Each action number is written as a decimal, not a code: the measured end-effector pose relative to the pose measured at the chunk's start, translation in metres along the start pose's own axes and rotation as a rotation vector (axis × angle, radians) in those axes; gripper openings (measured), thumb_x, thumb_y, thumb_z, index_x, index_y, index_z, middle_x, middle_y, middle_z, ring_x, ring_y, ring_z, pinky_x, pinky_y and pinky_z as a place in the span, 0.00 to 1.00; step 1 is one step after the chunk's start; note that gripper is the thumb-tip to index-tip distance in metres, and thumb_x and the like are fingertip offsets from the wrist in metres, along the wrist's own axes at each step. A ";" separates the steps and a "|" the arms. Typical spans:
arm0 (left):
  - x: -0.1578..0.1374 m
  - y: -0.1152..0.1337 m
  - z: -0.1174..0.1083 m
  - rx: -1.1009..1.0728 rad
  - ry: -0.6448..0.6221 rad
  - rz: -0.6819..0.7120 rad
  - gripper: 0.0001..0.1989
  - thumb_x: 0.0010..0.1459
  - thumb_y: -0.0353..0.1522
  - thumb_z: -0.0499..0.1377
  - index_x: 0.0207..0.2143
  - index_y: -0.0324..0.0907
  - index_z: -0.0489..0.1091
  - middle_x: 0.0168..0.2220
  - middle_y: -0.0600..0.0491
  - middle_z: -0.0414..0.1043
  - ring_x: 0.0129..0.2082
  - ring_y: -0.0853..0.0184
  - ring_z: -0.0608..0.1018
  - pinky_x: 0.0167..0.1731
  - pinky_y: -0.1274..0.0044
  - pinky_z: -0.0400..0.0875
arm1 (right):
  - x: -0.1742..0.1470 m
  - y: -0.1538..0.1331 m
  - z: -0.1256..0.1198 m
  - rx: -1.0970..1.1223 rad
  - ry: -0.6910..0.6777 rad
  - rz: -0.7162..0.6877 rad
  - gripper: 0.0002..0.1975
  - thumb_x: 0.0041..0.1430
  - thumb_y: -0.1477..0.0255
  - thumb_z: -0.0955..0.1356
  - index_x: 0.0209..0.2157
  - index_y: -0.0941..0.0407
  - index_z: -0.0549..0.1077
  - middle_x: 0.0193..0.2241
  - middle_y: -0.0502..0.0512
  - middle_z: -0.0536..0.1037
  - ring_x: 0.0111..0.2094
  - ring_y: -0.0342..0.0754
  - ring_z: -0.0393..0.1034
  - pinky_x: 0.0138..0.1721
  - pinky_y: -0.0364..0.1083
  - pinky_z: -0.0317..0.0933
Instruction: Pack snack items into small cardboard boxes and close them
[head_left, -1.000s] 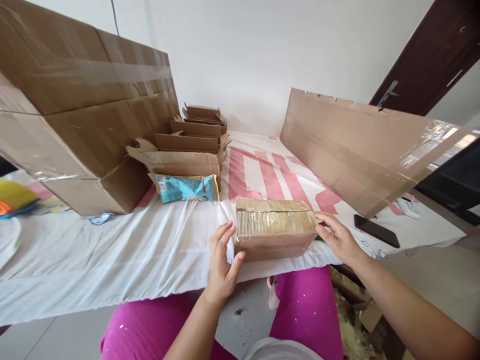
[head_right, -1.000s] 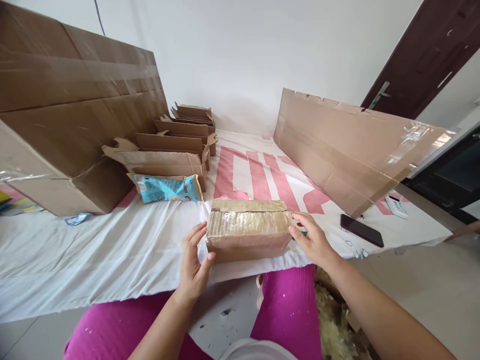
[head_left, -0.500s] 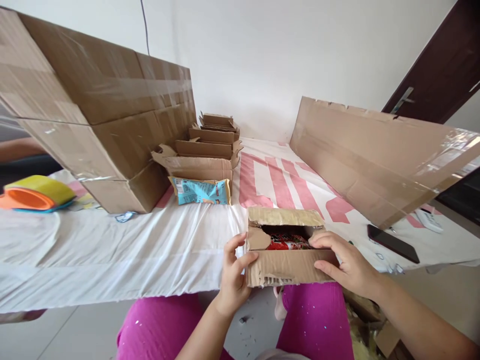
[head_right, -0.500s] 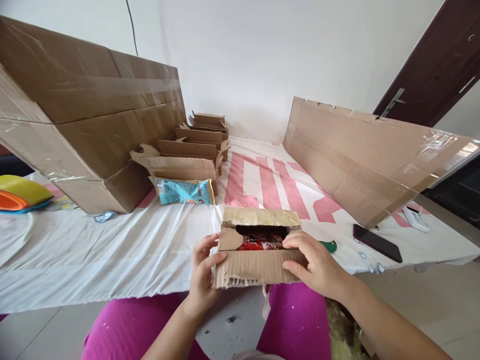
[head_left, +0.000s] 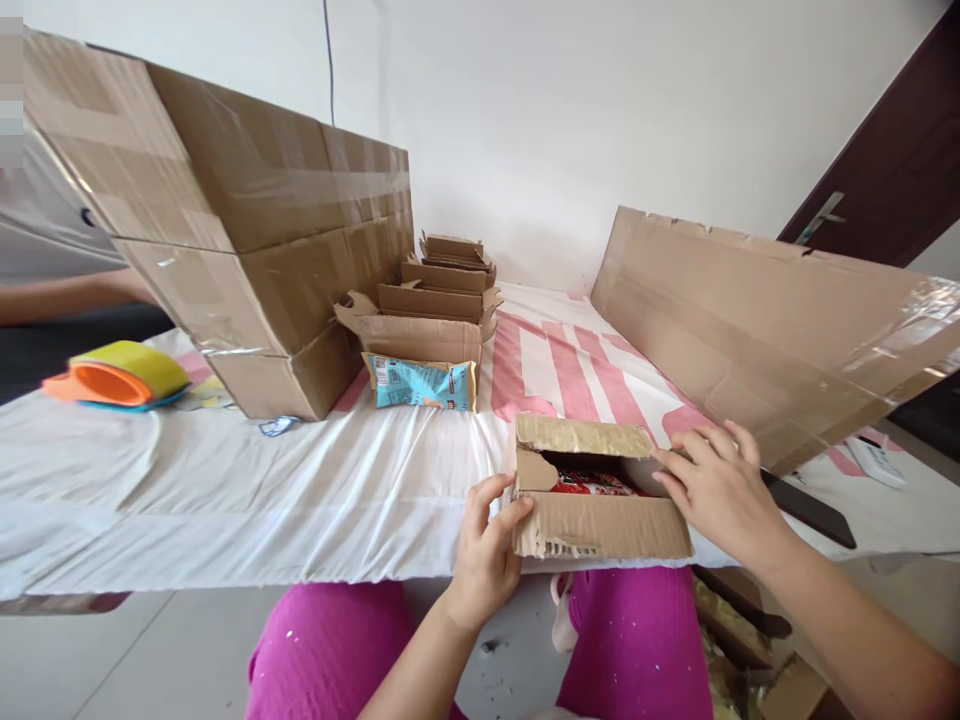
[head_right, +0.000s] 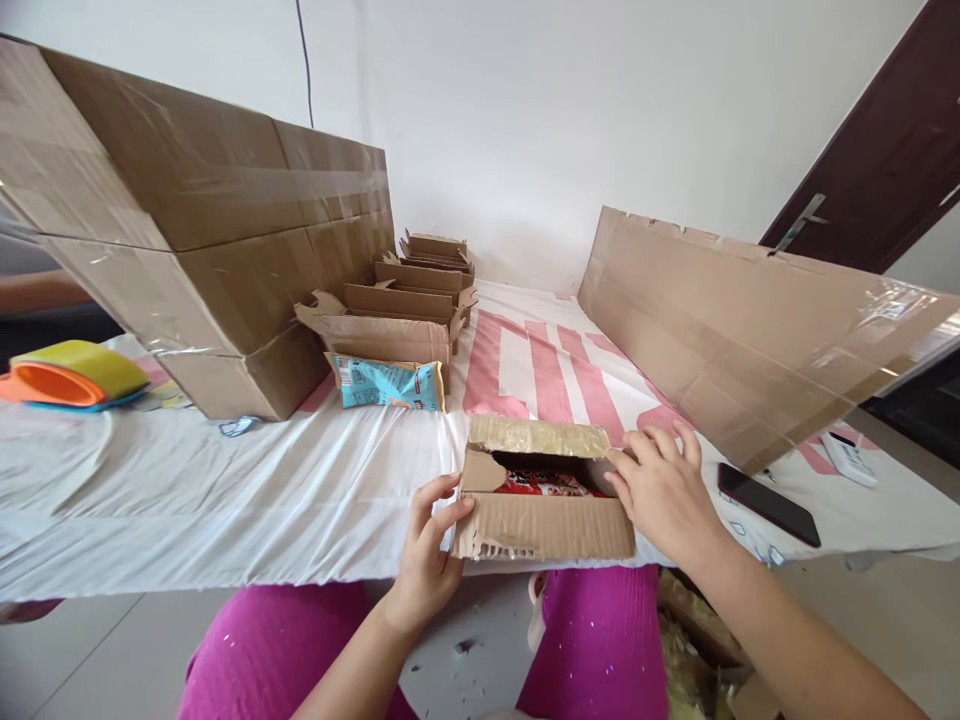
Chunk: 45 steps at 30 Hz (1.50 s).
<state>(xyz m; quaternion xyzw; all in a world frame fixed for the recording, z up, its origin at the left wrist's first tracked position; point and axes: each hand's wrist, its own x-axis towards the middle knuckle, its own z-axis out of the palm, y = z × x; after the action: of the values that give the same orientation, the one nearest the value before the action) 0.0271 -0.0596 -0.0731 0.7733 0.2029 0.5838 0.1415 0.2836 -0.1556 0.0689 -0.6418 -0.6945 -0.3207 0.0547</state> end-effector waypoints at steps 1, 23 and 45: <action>0.000 0.000 0.000 0.001 -0.005 -0.006 0.29 0.49 0.15 0.50 0.52 0.44 0.62 0.55 0.43 0.59 0.53 0.60 0.67 0.48 0.64 0.71 | 0.000 0.002 0.001 -0.009 -0.011 0.004 0.07 0.60 0.70 0.67 0.36 0.53 0.79 0.37 0.56 0.76 0.46 0.56 0.64 0.57 0.63 0.46; 0.001 -0.001 0.000 -0.021 -0.052 -0.050 0.24 0.56 0.19 0.52 0.53 0.45 0.63 0.54 0.43 0.63 0.53 0.60 0.69 0.48 0.65 0.71 | 0.021 0.027 0.034 0.297 -0.004 0.164 0.20 0.61 0.73 0.60 0.53 0.54 0.70 0.47 0.56 0.76 0.39 0.50 0.73 0.42 0.50 0.67; -0.004 -0.004 0.003 -0.135 -0.093 -0.117 0.31 0.55 0.24 0.56 0.60 0.45 0.53 0.55 0.41 0.61 0.55 0.57 0.68 0.50 0.61 0.70 | 0.059 0.003 0.045 0.503 -0.625 -0.218 0.13 0.52 0.69 0.70 0.41 0.47 0.79 0.38 0.51 0.82 0.36 0.52 0.78 0.33 0.47 0.69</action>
<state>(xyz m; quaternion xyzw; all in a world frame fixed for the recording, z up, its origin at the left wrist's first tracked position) 0.0286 -0.0583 -0.0791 0.7751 0.2012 0.5503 0.2363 0.2914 -0.0815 0.0634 -0.5976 -0.7982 0.0653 -0.0380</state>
